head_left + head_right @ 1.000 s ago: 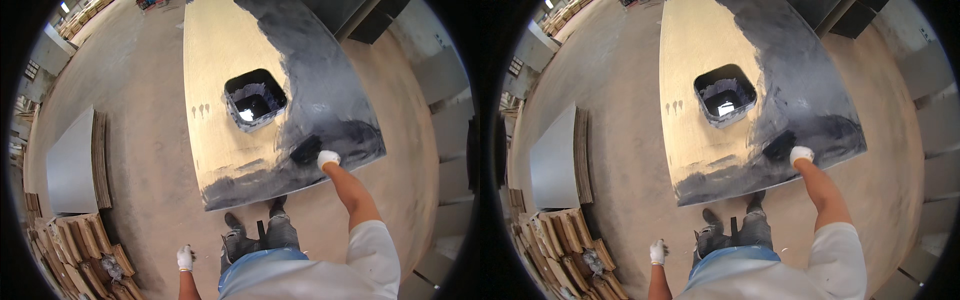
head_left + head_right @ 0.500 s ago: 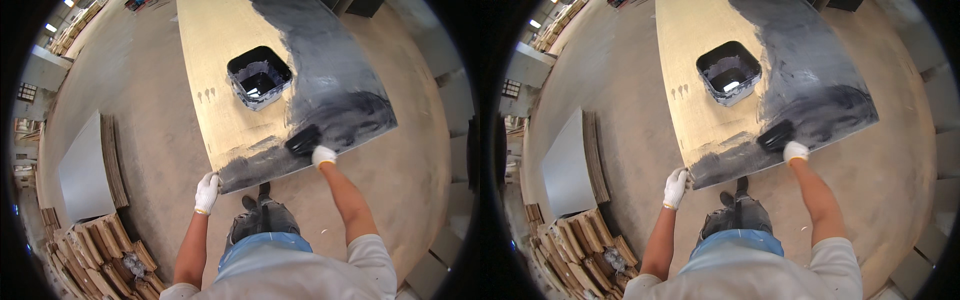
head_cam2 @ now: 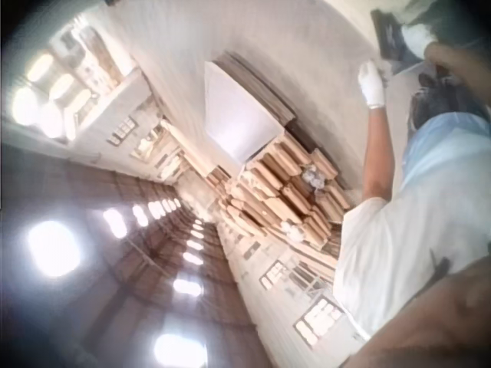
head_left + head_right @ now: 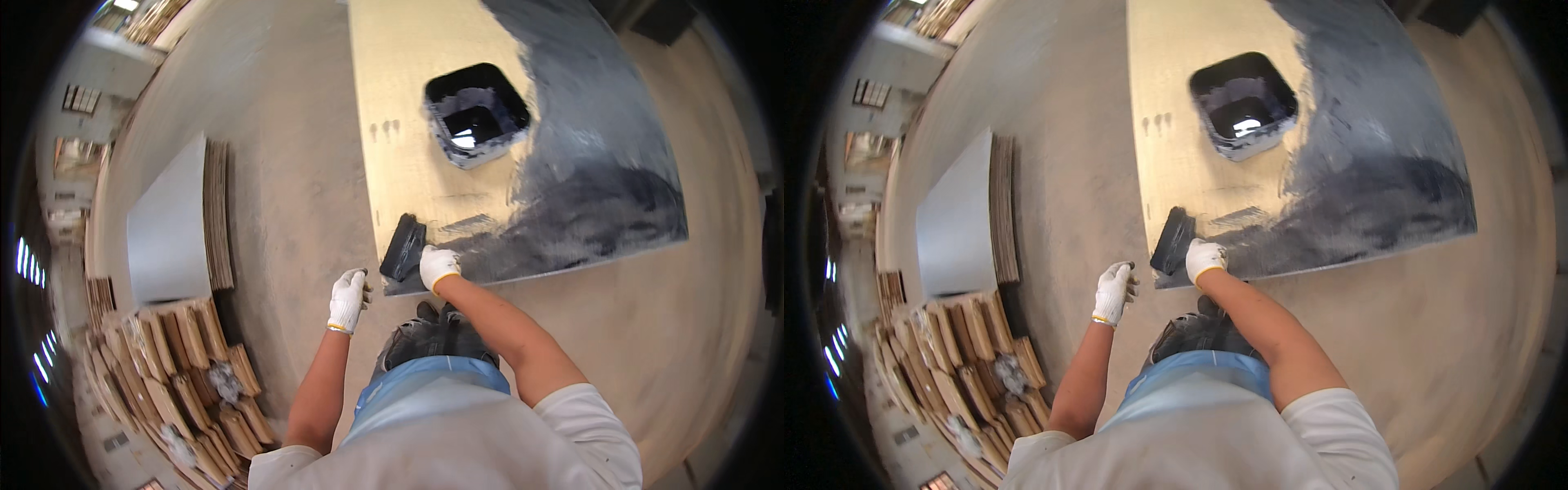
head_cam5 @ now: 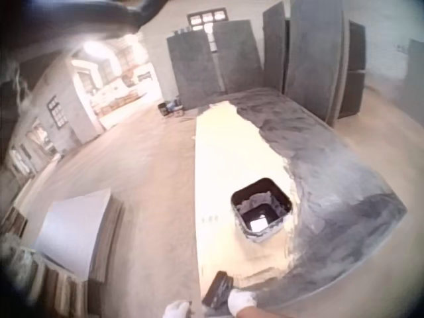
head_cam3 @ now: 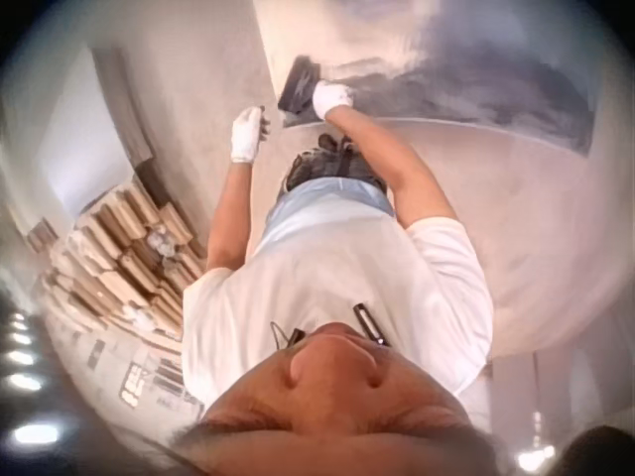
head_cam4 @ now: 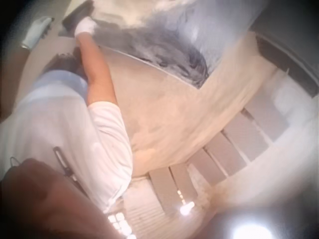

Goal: The person applies black paint to a large wooden board using a wide brush. They repeatedly dip the brush into a container and spread the paint across the surface in broad strokes, covering the board systematically.

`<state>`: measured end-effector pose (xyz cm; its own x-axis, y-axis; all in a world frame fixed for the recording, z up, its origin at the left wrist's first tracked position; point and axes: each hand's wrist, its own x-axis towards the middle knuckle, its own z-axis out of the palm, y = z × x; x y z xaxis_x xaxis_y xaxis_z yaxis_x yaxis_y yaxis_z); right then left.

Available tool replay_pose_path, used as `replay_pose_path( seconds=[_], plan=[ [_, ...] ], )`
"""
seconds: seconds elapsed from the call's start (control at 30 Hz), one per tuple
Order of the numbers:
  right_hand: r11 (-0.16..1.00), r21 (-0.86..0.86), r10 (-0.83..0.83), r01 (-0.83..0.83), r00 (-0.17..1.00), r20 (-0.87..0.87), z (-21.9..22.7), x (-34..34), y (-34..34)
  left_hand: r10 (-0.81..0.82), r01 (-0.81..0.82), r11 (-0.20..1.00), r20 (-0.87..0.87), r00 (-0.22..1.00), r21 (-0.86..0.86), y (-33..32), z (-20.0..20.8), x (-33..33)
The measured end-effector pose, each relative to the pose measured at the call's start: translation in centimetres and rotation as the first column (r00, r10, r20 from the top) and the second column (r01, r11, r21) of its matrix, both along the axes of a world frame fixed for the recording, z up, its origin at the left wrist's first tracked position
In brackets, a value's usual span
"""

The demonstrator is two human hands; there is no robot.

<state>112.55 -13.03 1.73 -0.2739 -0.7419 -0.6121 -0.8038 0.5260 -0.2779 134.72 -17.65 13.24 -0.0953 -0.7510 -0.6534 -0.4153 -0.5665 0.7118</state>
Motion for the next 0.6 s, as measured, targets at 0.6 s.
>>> replay_pose_path(
  seconds=[0.6],
  plan=[
    [0.761, 0.129, 0.648, -0.636, 0.751, -0.123, 7.8, 2.2, -5.7, 0.647, -0.701, 0.647, 0.271, 0.713, 0.301, 32.1, -9.6, 22.0]
  ],
)
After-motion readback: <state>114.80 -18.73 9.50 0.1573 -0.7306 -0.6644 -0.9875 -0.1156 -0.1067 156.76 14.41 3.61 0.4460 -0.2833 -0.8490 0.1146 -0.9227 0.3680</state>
